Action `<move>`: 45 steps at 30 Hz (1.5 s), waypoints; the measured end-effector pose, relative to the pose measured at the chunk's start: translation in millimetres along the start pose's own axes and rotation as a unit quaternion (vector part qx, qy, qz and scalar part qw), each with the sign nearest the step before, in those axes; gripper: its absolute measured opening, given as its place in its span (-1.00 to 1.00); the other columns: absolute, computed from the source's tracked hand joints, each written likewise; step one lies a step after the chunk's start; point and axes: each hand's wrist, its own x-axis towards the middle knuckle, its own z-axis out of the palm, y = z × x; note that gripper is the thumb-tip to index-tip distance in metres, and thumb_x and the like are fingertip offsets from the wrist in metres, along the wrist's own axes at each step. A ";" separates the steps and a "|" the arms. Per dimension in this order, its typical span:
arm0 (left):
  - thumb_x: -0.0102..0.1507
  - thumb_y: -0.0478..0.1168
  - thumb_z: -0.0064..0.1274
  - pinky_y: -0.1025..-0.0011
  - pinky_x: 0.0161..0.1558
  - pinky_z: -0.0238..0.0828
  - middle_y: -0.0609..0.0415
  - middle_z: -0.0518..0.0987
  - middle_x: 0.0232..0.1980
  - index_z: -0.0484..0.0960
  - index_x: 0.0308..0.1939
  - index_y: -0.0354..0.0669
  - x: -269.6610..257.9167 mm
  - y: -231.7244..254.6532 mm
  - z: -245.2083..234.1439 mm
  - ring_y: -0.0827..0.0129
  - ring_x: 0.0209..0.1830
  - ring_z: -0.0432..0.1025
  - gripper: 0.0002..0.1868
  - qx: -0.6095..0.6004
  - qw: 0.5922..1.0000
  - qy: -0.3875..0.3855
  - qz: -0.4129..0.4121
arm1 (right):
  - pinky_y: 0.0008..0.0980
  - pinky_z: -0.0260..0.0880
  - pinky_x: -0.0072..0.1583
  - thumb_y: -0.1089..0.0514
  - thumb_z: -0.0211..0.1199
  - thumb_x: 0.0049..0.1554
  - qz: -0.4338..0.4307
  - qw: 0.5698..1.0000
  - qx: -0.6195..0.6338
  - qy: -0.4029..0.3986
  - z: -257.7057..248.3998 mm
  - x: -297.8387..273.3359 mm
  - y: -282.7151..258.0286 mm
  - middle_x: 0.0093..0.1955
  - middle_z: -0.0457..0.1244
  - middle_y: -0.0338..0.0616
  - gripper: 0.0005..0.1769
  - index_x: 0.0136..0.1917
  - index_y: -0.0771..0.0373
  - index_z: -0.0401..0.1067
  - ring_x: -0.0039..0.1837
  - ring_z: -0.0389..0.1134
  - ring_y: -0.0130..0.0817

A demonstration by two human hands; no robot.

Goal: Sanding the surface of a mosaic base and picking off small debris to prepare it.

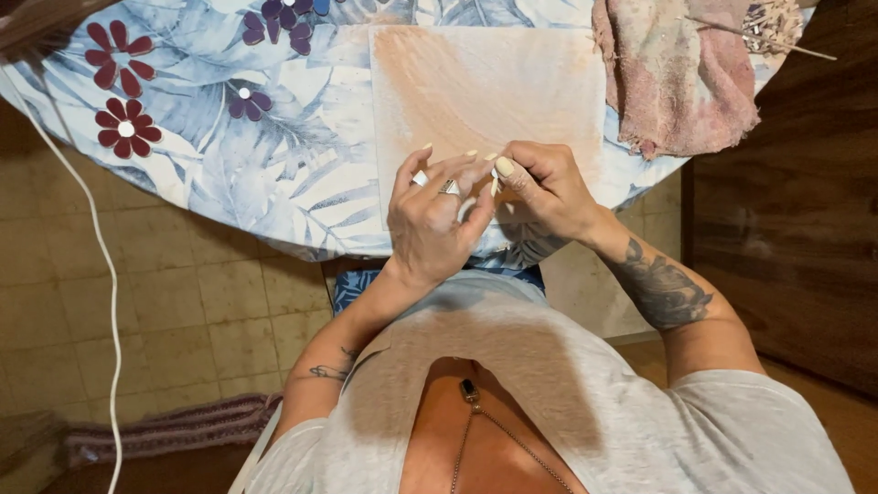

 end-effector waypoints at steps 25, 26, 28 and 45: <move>0.12 0.06 -0.15 0.02 0.24 -0.40 0.11 0.30 0.18 0.40 0.07 -0.06 -21.7 -11.1 -31.4 0.27 0.18 0.18 -0.50 0.274 0.922 -0.272 0.032 | -0.43 -0.11 -0.45 0.26 -0.17 0.07 -0.272 0.851 -0.449 -0.024 40.1 138.9 58.8 -0.40 0.00 -0.19 -0.80 -0.39 0.20 0.07 -0.43 -0.08 -0.42; 0.12 0.07 -0.15 0.03 0.24 -0.41 0.12 0.30 0.18 0.40 0.07 -0.05 -22.2 -10.7 -31.4 0.28 0.18 0.17 -0.51 0.278 0.921 -0.271 0.033 | -0.41 -0.10 -0.47 0.22 -0.10 0.08 -0.286 0.835 -0.471 -0.022 39.6 141.9 60.8 -0.42 0.01 -0.18 -0.77 -0.41 0.21 0.09 -0.44 -0.05 -0.37; 0.13 0.07 -0.15 0.04 0.25 -0.41 0.13 0.30 0.18 0.40 0.08 -0.03 -23.5 -11.0 -31.4 0.29 0.19 0.17 -0.51 0.278 0.921 -0.270 0.034 | -0.38 -0.08 -0.49 0.18 -0.03 0.08 -0.297 0.817 -0.494 -0.021 34.7 124.8 55.5 -0.44 0.01 -0.18 -0.74 -0.43 0.21 0.12 -0.45 -0.01 -0.32; 0.08 0.10 -0.11 -0.02 0.25 -0.45 0.00 0.33 0.09 0.39 0.02 -0.11 -32.2 -26.4 -24.5 0.21 0.19 0.12 -0.47 0.182 0.953 -0.242 0.027 | -0.26 0.19 -0.32 0.11 -0.10 0.04 -0.222 0.887 -0.396 -0.079 21.5 48.5 55.8 -0.37 0.06 -0.17 -0.85 -0.30 0.15 0.22 -0.28 0.17 -0.16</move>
